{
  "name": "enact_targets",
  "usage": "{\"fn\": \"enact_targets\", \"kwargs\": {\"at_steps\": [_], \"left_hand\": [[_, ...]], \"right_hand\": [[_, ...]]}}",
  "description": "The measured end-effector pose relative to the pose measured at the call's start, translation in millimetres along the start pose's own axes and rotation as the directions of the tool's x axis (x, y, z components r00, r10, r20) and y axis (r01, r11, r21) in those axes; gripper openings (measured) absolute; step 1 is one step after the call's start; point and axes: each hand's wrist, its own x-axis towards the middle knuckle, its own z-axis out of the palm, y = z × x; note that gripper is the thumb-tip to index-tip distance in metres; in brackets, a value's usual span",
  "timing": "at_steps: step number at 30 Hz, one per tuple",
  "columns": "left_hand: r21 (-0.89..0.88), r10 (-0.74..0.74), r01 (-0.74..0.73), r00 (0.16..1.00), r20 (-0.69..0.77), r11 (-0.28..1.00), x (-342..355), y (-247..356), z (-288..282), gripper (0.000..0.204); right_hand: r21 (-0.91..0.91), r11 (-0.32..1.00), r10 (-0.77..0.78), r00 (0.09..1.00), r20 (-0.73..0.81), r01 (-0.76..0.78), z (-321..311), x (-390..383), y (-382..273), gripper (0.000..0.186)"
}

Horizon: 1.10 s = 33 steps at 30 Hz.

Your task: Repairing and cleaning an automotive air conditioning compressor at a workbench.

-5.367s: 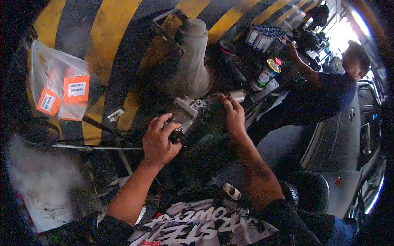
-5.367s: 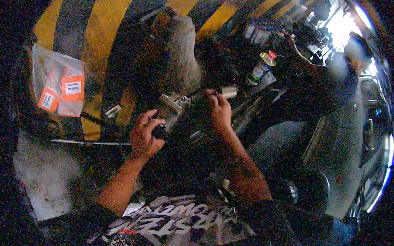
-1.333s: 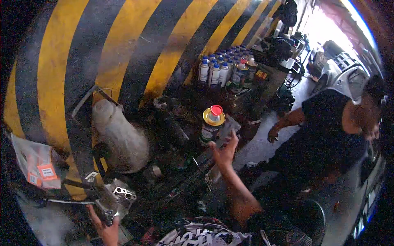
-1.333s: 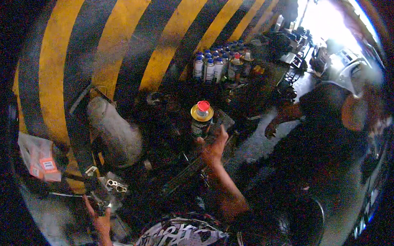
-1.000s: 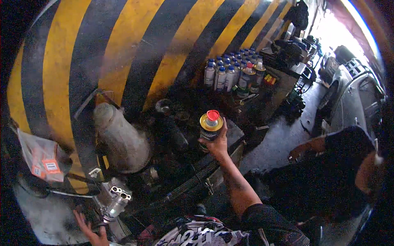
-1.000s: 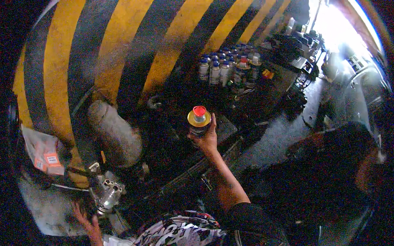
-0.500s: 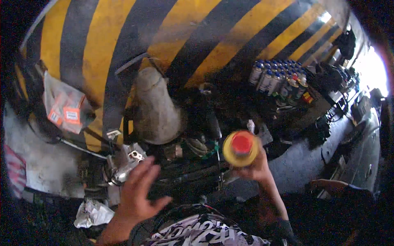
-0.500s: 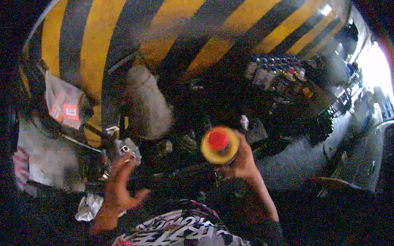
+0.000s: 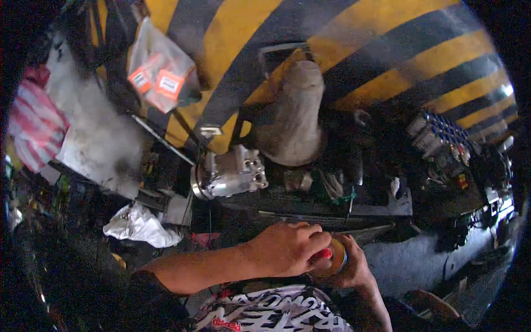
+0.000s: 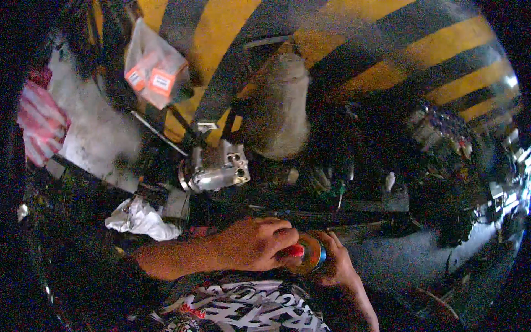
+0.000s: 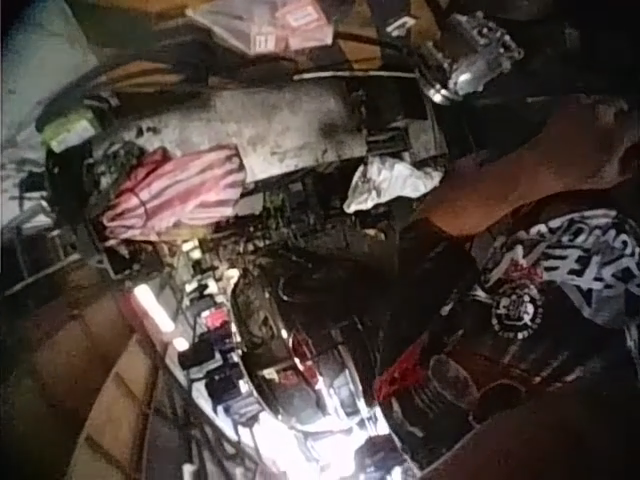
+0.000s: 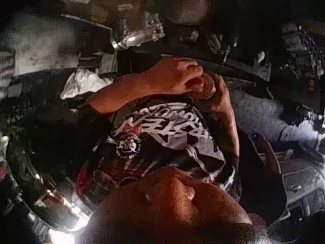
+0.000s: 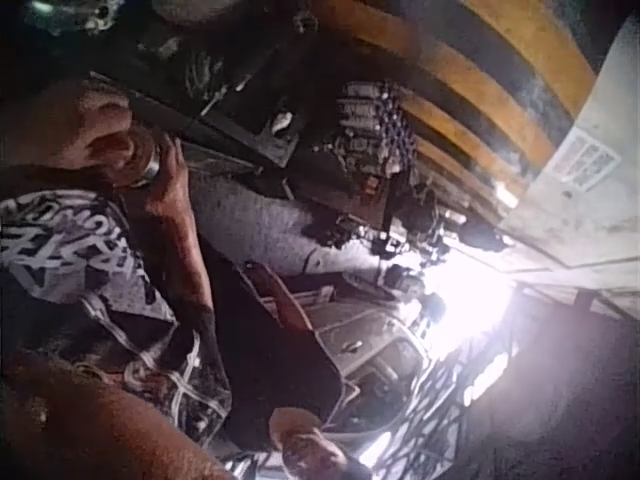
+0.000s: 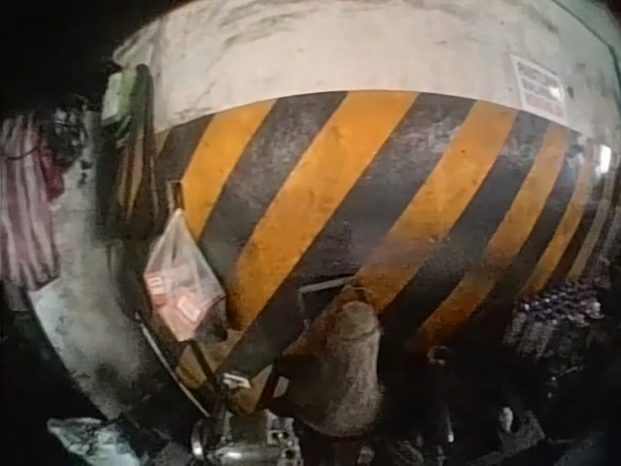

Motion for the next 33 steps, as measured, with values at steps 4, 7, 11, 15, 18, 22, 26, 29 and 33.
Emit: {"fn": "enact_targets", "kwargs": {"at_steps": [4,7,11,15,18,22,26,29,33], "left_hand": [[-0.121,-0.414,0.456,0.871,0.266,0.882,-10,-1,1,0.036],[-0.189,-0.249,0.224,0.961,-0.117,0.956,-22,-7,15,0.037],[-0.139,0.098,-0.141,0.955,-0.279,0.98,-47,-28,40,0.049],[-0.132,-0.479,0.499,0.863,0.159,0.856,-47,-9,19,0.05],[-0.085,-0.44,0.441,0.898,0.027,0.894,-51,-10,27,0.045],[-0.05,0.168,-0.207,0.893,-0.416,0.977,-51,-23,51,0.035],[-0.218,-0.212,0.218,0.976,0.054,0.951,-48,-22,54,0.033],[-0.157,-0.368,0.405,0.904,0.22,0.901,-35,-28,58,0.04],[-0.19,0.1,-0.165,0.946,-0.31,0.968,-19,-29,73,0.041]], "right_hand": [[-0.069,0.996,-0.069,0.993,-0.094,0.063,16,3,-4,0.096],[-0.063,0.996,-0.068,0.99,-0.123,0.061,29,-1,8,0.095],[-0.173,0.984,-0.05,0.996,-0.076,0.036,28,8,-17,0.094],[-0.161,0.984,0.069,0.997,-0.026,-0.072,36,1,-1,0.101],[-0.167,0.968,0.187,0.982,-0.018,-0.187,40,-3,-6,0.102],[-0.218,0.973,0.051,0.993,-0.104,-0.073,45,-14,5,0.09],[-0.203,0.973,0.087,0.987,-0.136,-0.114,51,-21,5,0.088],[-0.1,0.962,0.246,0.966,-0.08,-0.254,53,-29,11,0.098],[-0.025,0.977,0.2,0.957,-0.211,-0.21,55,-52,32,0.098]]}}
